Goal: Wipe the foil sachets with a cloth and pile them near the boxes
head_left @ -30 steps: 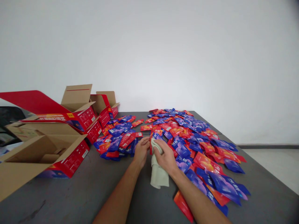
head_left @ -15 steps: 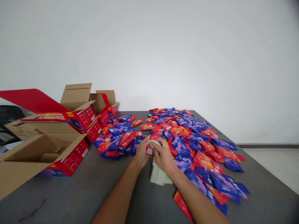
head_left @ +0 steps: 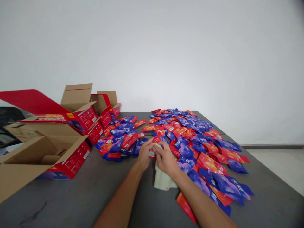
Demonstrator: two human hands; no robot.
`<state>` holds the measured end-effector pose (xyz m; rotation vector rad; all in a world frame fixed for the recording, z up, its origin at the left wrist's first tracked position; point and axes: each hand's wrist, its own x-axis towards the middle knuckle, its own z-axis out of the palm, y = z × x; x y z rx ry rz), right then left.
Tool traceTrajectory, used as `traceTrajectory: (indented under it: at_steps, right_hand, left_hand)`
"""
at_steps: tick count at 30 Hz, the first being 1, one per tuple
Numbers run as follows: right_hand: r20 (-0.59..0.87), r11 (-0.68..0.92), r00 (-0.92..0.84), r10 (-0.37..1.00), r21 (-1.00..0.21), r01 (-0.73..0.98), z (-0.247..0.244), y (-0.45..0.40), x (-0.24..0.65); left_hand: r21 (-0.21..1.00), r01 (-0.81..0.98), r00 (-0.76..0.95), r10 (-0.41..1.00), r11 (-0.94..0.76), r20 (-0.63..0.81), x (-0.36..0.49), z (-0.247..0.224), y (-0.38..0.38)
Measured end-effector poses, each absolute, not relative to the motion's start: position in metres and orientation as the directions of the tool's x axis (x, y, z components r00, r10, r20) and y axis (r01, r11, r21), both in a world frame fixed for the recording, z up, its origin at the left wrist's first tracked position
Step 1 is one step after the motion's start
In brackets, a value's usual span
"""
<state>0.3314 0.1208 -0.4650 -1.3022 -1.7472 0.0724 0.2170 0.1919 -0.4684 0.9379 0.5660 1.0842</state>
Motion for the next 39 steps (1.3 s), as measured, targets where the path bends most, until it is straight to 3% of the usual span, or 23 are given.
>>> traceTrajectory:
  at_steps: [5,10,12,15,19,21,23,26,29,35,39]
  right_hand:
    - [0.541,0.477,-0.144,0.828,-0.547,0.688,-0.469,0.119,0.325]
    - [0.543,0.347,0.003,0.840,-0.540,0.767,-0.480,0.126,0.338]
    - [0.553,0.263,0.091,0.828,-0.526,0.809,-0.487,0.131,0.347]
    - [0.494,0.136,0.159,0.855,-0.509,0.850,-0.498,0.137,0.358]
    - [0.411,0.055,0.148,0.900,-0.442,0.895,-0.502,0.142,0.364]
    - [0.394,0.051,0.124,0.911,-0.406,0.913,-0.498,0.141,0.362]
    - [0.392,0.079,0.088,0.916,-0.392,0.917,-0.492,0.139,0.359]
    - [0.389,0.144,0.034,0.921,-0.419,0.896,-0.483,0.133,0.354]
    - [0.371,0.171,0.026,0.928,-0.488,0.856,-0.477,0.130,0.349]
    - [0.386,0.063,0.197,0.901,-0.566,0.822,-0.482,0.135,0.351]
    - [0.326,0.055,0.188,0.926,-0.611,0.790,-0.489,0.137,0.353]
  left_hand:
    - [0.970,-0.235,0.243,0.962,-0.066,0.124,0.213,-0.473,0.201]
    - [0.926,0.074,0.166,0.920,-0.370,0.355,0.202,-0.466,0.204]
    - [0.843,0.333,0.140,0.907,-0.422,0.398,0.196,-0.468,0.205]
    - [0.630,0.707,0.103,0.928,-0.321,0.357,0.190,-0.474,0.204]
    - [0.382,0.891,0.118,0.938,-0.244,0.325,0.191,-0.482,0.200]
    - [0.354,0.901,0.113,0.925,-0.249,0.364,0.195,-0.483,0.199]
    - [0.408,0.864,0.125,0.910,-0.296,0.394,0.200,-0.484,0.199]
    - [0.644,0.673,0.162,0.922,-0.363,0.351,0.207,-0.487,0.200]
    - [0.845,0.435,0.129,0.950,-0.312,0.284,0.212,-0.491,0.202]
    - [0.869,0.404,0.134,0.958,-0.285,0.252,0.213,-0.498,0.205]
    - [0.974,0.062,0.183,0.962,-0.216,0.201,0.220,-0.500,0.205]
